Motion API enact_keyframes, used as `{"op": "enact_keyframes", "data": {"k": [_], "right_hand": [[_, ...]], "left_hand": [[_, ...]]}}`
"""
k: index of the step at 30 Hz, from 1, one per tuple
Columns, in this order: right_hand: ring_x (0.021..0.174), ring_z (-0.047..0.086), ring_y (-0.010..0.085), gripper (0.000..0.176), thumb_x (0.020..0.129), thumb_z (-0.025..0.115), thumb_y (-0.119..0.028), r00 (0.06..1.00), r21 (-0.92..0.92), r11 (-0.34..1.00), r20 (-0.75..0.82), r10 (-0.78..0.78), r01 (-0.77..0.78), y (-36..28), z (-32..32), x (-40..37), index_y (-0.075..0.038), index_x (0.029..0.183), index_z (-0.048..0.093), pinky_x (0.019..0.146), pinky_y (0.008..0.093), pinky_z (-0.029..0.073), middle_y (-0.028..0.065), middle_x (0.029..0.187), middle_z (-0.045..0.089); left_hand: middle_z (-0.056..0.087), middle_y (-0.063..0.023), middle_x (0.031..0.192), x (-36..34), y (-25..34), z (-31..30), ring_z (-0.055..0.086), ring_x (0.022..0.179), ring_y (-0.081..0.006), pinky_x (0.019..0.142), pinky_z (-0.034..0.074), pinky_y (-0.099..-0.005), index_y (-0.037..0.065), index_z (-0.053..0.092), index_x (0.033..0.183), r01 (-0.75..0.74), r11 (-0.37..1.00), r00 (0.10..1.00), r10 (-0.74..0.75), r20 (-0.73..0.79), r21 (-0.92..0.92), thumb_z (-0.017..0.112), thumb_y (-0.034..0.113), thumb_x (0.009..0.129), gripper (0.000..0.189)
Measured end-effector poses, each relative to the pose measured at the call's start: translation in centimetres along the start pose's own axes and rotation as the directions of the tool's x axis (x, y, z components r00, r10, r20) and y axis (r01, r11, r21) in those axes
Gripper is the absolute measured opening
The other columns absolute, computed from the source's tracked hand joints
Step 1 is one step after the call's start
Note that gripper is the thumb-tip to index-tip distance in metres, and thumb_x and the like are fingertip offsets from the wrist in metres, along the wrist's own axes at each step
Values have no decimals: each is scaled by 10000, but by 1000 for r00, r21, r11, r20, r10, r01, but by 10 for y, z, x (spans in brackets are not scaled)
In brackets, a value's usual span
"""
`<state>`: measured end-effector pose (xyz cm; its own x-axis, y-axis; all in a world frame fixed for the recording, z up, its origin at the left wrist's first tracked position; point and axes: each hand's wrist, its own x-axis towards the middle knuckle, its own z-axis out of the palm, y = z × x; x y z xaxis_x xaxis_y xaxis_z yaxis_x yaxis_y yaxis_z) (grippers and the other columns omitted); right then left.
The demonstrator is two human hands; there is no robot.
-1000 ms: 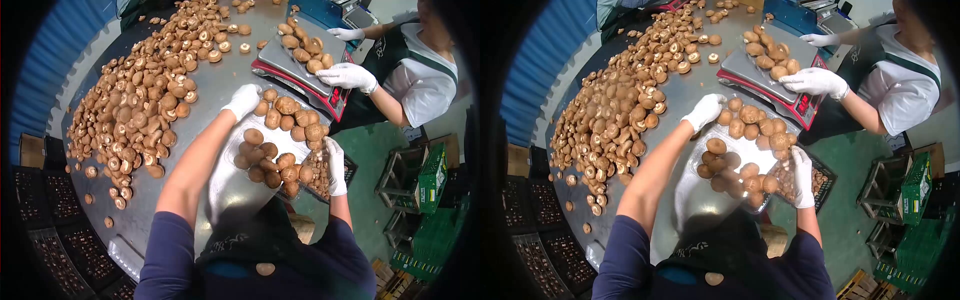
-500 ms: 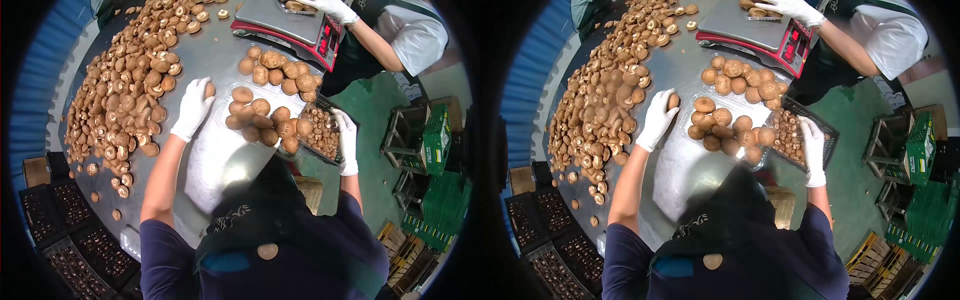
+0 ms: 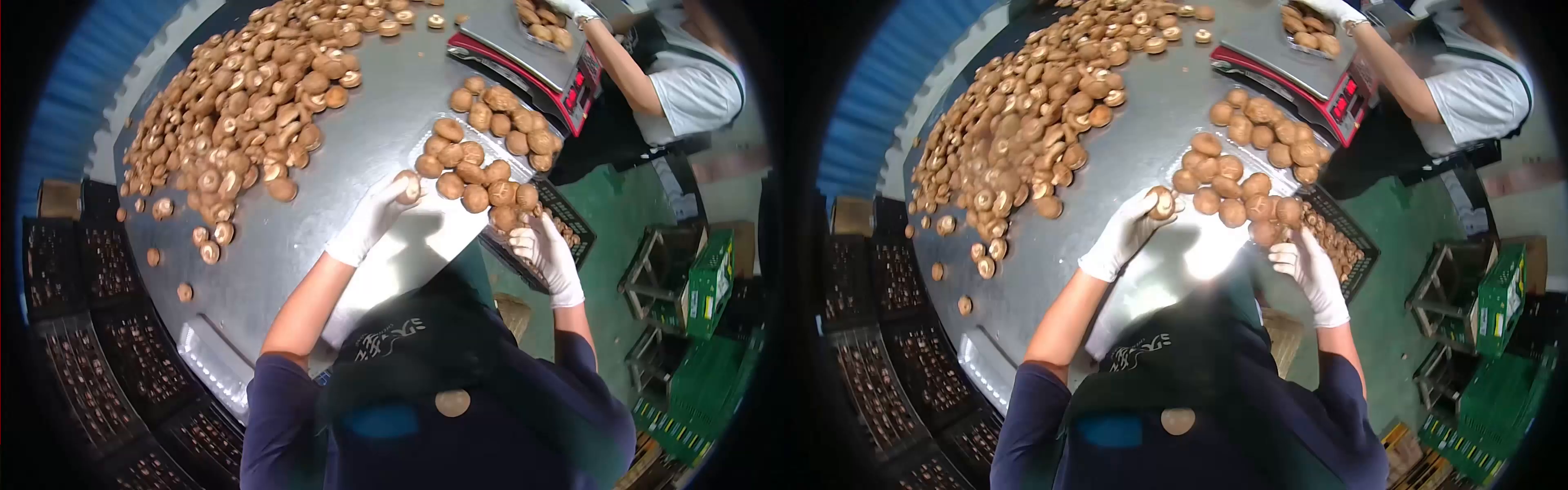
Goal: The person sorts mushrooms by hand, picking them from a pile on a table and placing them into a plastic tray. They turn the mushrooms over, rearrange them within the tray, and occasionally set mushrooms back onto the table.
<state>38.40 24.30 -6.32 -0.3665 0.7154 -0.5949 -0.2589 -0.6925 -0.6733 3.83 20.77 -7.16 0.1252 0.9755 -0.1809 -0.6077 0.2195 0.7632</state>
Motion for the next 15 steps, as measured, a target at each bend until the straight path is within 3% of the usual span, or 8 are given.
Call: {"op": "enact_keyframes", "data": {"k": [1, 3, 5, 9, 11, 13, 14, 15], "right_hand": [[836, 677, 254, 542, 1006, 445, -462, 1000, 41, 999, -12, -10, 11, -5, 5, -7, 16, 1259, 465, 724, 337, 564, 178, 955, 656], [855, 657, 191, 445, 1000, 499, -365, 923, -338, 914, -226, -312, 226, -10, 22, -24, 7, 1240, 545, 712, 255, 509, 116, 1004, 661], [840, 604, 101, 362, 1001, 512, -274, 704, -759, 546, -166, -690, 355, -8, 11, -22, 0, 1227, 584, 724, 216, 458, 61, 1004, 654], [876, 577, 86, 297, 993, 498, -151, 778, -694, 488, 168, -605, 529, -12, 110, -30, 25, 1218, 579, 778, 208, 444, 40, 1003, 655], [982, 613, 148, 347, 940, 569, -63, 881, -584, 661, 270, -388, 471, 8, 175, -15, 37, 1271, 543, 865, 276, 506, 85, 1070, 633], [1145, 590, 234, 605, 856, 669, -76, 708, -585, 401, 617, -345, 705, 40, 218, 13, 8, 1394, 405, 932, 326, 505, 163, 1357, 475], [1179, 572, 302, 695, 799, 710, -113, 568, -602, -24, 765, -302, 798, 40, 249, 14, -37, 1412, 390, 960, 358, 493, 189, 1385, 447], [1166, 568, 338, 756, 751, 730, -127, 407, -469, -177, 863, -299, 865, 58, 264, 32, -84, 1424, 390, 960, 382, 484, 179, 1384, 448]], "left_hand": [[615, -159, 1158, 0, 1, 1, 594, 1128, -281, 1017, 474, -401, -53, 552, 1175, -46, 993, 998, 49, 29, -112, 482, 233, 1007, 339], [602, -183, 1188, -14, 9, -5, 584, 1150, -306, 1004, 481, -406, -62, 527, 1202, -51, 989, 996, 41, -75, -137, 454, 258, 1021, 375], [592, -205, 1203, -29, 18, -16, 591, 1142, -315, 1001, 485, -396, -63, 497, 1239, -65, 923, 993, 23, -115, -379, 421, 305, 1033, 428], [587, -216, 1196, -66, 31, -44, 613, 1077, -296, 916, 524, -361, -62, 472, 1275, -108, 907, 990, 133, 36, -407, 307, 409, 1051, 547], [590, -202, 1185, -84, 32, -43, 606, 1066, -263, 906, 512, -358, -53, 470, 1286, -198, 908, 980, 188, -65, -369, 276, 445, 1049, 585], [590, -177, 1186, -105, 37, -36, 588, 1092, -233, 937, 484, -350, -41, 473, 1292, -236, 947, 956, 187, -226, -216, 278, 458, 1047, 589], [590, -145, 1192, -115, 43, -28, 575, 1101, -211, 952, 462, -340, -29, 471, 1303, -227, 957, 936, 162, -312, -183, 274, 444, 1054, 570], [590, -145, 1192, -124, 41, -23, 575, 1101, -211, 952, 462, -340, -29, 471, 1303, -246, 951, 924, 172, -341, -187, 274, 444, 1054, 570]]}}
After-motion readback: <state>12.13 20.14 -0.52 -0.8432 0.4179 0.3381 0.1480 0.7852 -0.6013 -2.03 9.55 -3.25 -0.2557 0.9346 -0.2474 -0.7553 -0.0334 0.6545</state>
